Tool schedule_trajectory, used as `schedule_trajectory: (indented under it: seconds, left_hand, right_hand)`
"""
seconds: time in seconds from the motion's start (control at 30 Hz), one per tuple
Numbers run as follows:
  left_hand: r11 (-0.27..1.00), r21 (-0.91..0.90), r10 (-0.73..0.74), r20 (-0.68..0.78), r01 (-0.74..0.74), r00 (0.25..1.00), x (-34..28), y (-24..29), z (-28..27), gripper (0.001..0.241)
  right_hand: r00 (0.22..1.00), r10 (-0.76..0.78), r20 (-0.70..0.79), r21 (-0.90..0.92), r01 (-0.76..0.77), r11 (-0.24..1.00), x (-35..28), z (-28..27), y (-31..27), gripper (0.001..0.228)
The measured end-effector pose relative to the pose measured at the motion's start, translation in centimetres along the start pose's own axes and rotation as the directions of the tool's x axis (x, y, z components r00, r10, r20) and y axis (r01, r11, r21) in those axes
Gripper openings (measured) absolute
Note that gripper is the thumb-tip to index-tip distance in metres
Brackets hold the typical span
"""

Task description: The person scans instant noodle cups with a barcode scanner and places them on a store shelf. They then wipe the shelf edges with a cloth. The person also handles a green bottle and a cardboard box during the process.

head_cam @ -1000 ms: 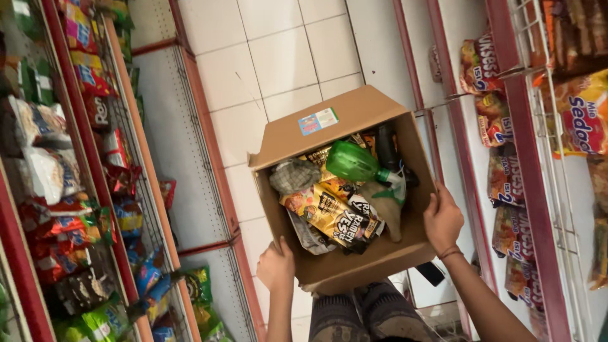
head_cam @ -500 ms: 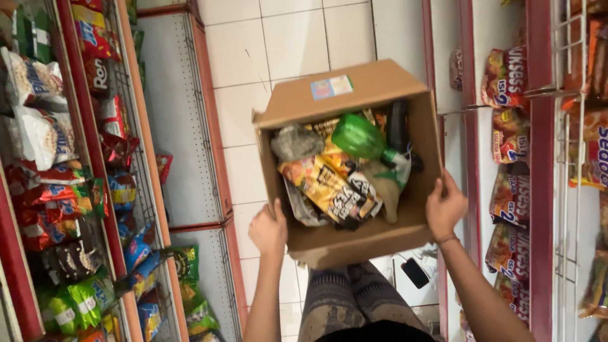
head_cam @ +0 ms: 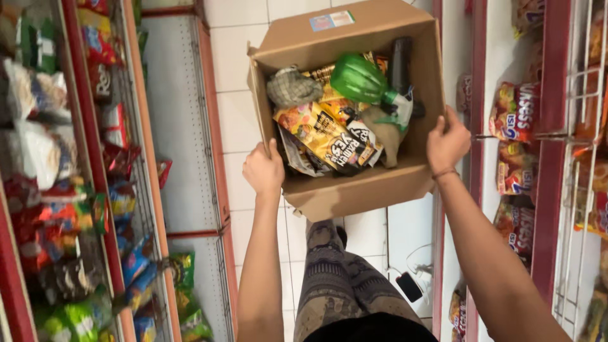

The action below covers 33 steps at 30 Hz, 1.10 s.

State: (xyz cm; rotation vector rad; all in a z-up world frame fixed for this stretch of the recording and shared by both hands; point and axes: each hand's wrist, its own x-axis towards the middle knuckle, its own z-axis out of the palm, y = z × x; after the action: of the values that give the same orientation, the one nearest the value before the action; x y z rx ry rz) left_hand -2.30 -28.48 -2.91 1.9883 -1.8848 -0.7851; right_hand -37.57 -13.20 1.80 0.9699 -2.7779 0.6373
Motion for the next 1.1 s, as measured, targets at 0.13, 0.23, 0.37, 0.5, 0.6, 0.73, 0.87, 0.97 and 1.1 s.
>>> schedule_trajectory:
  seconds: [0.13,0.23,0.37,0.5,0.6,0.73,0.87,0.97,1.1]
  left_hand:
    - [1.000,-0.005,0.031,0.010,-0.031,0.999,6.4,2.6,1.0,0.042]
    - [0.993,-0.016,0.113,0.035,-0.113,0.993,10.3,4.1,0.8,0.040]
    - [0.990,-0.044,0.138,0.097,-0.134,0.986,13.8,5.6,0.2,0.041]
    - [0.982,-0.052,0.188,0.134,-0.182,0.973,15.4,5.7,0.1,0.042]
    - [0.982,-0.065,0.185,0.168,-0.177,0.968,16.0,5.4,-0.1,0.043]
    - [0.976,-0.074,0.216,0.169,-0.206,0.962,16.2,5.5,0.1,0.043]
    - [0.971,-0.103,0.231,0.171,-0.216,0.958,16.1,4.5,-0.4,0.039]
    - [0.971,-0.103,0.232,0.181,-0.216,0.956,16.3,4.1,-0.2,0.038]
    - [0.971,-0.086,0.237,0.169,-0.225,0.957,16.8,3.5,-0.4,0.040]
  right_hand:
    - [0.999,0.044,-0.019,0.015,-0.044,0.999,3.4,2.0,-1.9,0.031]
    - [0.996,0.089,0.001,0.014,-0.089,0.996,4.5,3.0,-3.3,0.032]
    - [0.989,0.146,-0.005,-0.080,-0.146,0.986,5.1,3.3,-4.4,0.032]
    - [0.995,0.067,-0.068,-0.088,-0.073,0.993,5.0,3.5,-5.0,0.031]
    - [0.985,0.168,-0.048,-0.048,-0.171,0.984,4.5,3.5,-5.9,0.032]
    - [0.982,0.183,-0.047,-0.057,-0.185,0.981,4.6,3.4,-6.7,0.032]
    - [0.987,0.150,-0.063,-0.053,-0.153,0.987,3.6,3.4,-6.9,0.031]
    - [0.986,0.159,-0.060,-0.048,-0.162,0.986,3.2,3.6,-6.9,0.031]
    - [0.988,0.125,-0.091,0.054,-0.120,0.991,2.1,3.5,-8.2,0.030]
